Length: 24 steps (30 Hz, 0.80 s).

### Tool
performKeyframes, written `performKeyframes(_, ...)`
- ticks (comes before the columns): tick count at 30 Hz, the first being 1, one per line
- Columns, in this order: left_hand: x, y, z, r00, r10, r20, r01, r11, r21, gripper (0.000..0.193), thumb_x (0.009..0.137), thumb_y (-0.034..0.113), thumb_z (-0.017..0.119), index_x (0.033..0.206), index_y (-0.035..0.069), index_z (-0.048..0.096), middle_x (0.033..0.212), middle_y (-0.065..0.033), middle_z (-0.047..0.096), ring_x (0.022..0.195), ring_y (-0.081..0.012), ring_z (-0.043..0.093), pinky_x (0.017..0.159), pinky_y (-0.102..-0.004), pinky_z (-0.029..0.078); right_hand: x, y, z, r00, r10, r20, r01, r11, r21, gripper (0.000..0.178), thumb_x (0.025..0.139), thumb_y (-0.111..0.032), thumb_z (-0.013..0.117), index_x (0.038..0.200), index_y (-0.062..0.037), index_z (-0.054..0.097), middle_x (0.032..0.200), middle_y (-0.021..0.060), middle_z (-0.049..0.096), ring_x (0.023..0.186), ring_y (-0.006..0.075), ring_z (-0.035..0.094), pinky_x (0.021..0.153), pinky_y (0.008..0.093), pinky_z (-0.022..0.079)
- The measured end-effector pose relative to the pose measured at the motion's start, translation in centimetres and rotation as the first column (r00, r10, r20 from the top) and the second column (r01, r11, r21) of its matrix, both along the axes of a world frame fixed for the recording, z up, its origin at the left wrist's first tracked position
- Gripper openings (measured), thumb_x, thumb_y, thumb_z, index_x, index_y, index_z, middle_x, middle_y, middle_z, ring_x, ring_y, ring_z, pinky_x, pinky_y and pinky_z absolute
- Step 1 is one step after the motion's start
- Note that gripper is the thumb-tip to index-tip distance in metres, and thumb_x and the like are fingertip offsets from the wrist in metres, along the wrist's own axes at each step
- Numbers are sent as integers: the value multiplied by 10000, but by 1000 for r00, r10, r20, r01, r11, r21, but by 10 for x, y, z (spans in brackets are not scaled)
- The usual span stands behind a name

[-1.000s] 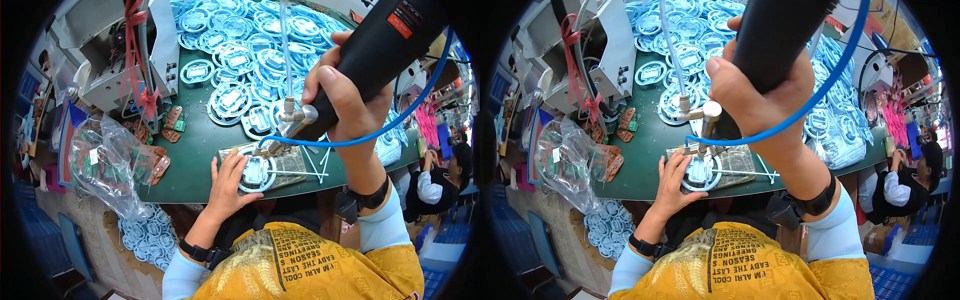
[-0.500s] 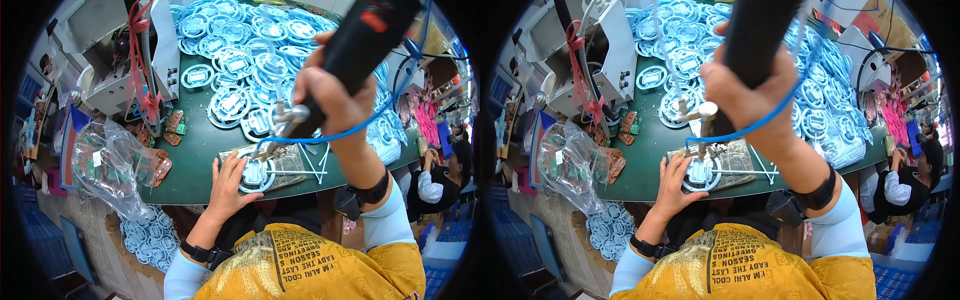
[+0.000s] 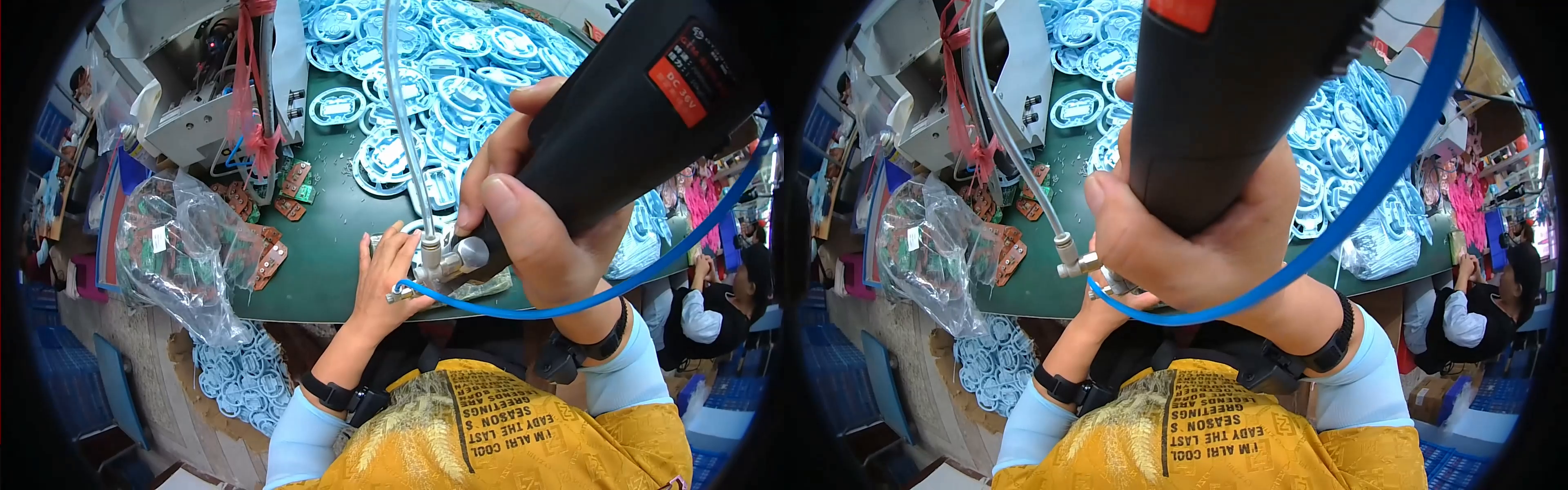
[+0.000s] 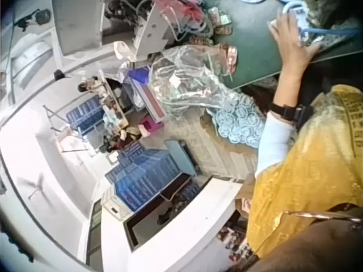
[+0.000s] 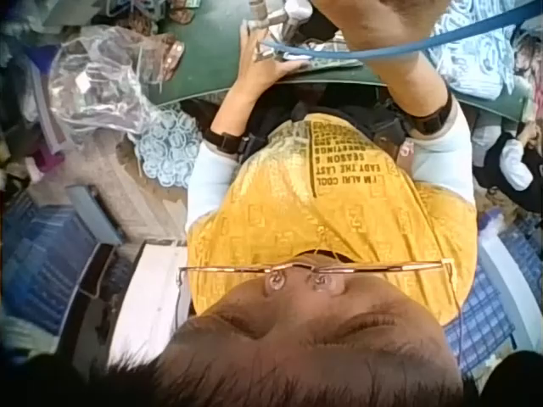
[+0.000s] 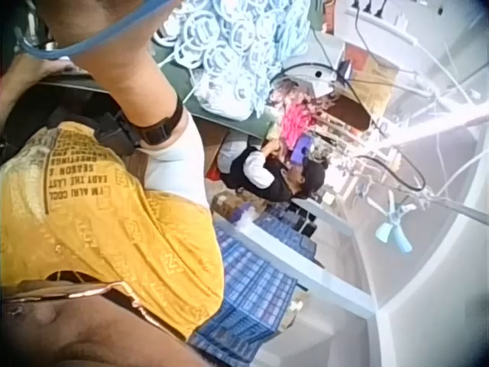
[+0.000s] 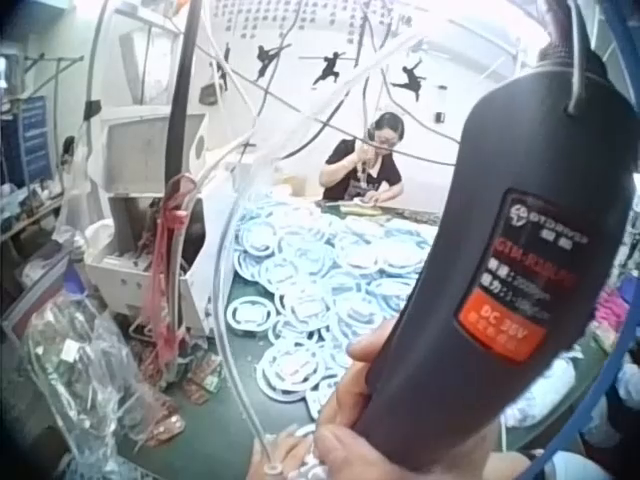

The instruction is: The worker is assembling blue plastic toy components using an electric screwdriver/tool and manual placement.

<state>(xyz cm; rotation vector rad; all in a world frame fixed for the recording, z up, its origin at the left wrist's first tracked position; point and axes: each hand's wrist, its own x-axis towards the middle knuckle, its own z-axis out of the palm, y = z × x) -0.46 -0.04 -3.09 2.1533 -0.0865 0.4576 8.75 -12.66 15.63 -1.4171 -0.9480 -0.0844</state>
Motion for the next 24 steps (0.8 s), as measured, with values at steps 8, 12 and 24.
performKeyframes(8,-2,3,-16,1000,-12,-29,20,957,291,834,631,255,839,1353,34,486,1265,-111,507,1329,-341,428,1084,-638,236,3,3,-19,993,88,77,-91,995,48,421,809,62,550,1191,-18,393,778,89,520,618,167,582,592,291,502)
performKeyframes(12,4,-3,-7,998,40,49,-45,992,118,780,689,257,805,1357,27,474,1276,-121,509,1317,-352,437,1081,-634,242,-8,2,-15,987,103,125,-105,994,11,412,788,86,540,1160,-12,393,774,104,520,625,160,590,593,276,498)
performKeyframes(24,1,-2,-3,999,2,-34,7,965,261,924,537,288,921,1317,33,495,1281,-115,515,1315,-329,435,1092,-611,260,16,-37,29,988,-122,-99,141,967,214,461,833,-34,547,1272,59,442,773,92,500,598,185,570,550,301,483)
